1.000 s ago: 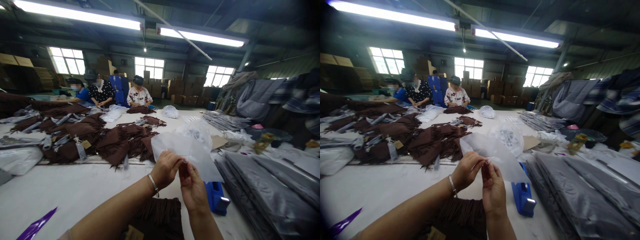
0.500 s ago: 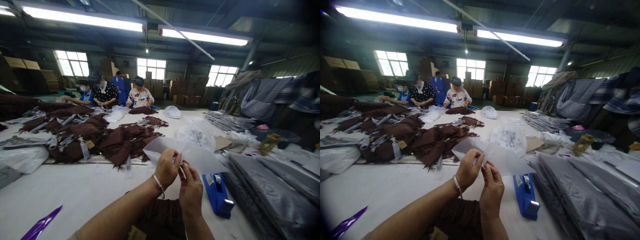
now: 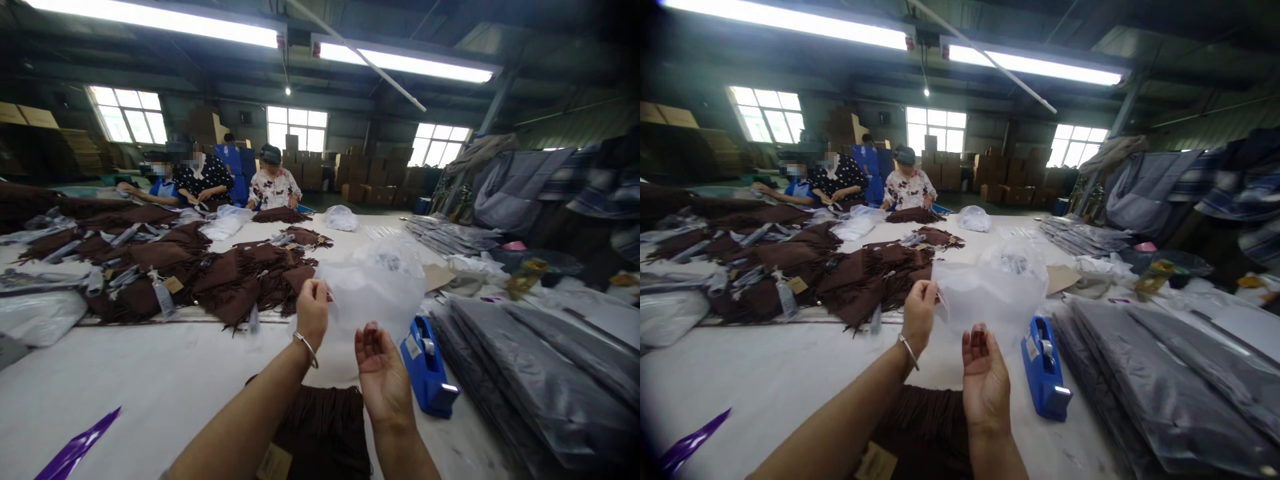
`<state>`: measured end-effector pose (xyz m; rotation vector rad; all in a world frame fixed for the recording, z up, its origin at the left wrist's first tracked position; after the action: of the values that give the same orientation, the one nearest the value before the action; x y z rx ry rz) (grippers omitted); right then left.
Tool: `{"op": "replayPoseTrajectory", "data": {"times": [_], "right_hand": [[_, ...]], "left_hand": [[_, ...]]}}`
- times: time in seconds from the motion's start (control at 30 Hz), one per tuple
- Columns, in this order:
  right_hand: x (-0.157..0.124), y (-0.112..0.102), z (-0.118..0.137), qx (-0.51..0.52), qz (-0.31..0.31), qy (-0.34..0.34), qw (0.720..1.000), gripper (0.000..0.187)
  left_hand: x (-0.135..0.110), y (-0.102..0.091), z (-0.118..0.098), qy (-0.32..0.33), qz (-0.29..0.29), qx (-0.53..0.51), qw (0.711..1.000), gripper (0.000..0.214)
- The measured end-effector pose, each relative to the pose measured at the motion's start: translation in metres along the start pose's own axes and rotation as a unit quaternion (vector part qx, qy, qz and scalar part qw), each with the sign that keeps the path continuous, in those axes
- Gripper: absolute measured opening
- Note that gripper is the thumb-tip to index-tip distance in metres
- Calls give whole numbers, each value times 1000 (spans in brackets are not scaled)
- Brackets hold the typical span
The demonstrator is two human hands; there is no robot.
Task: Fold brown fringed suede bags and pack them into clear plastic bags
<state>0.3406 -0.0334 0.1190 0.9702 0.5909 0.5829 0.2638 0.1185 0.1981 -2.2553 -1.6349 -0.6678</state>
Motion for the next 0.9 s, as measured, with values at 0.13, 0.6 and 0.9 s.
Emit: {"op": "replayPoseTrajectory", "data": {"times": [0.13, 0.6, 0.9], "right_hand": [[-7, -81, 55, -184, -100, -110, 972, 28], [-98, -308, 198, -533, -459, -285, 651, 50], [-102, -318, 156, -557, -374, -189, 717, 62]], "left_hand": [[28, -23, 21, -60, -72, -135, 986, 28], [51, -40, 34, -51, -169, -249, 952, 16], [46, -31, 33, -59, -156, -252, 953, 15]]}}
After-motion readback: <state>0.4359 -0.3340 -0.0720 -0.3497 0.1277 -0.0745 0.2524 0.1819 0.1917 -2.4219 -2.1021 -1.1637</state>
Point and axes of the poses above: each hand's wrist, its own x-axis towards the middle knuckle, its own y-axis out of the palm, z = x × y, the point moved 7 cm from there along x, towards the middle knuckle, and after that the axes turned 7 degrees about y, right-handed, at the moved point
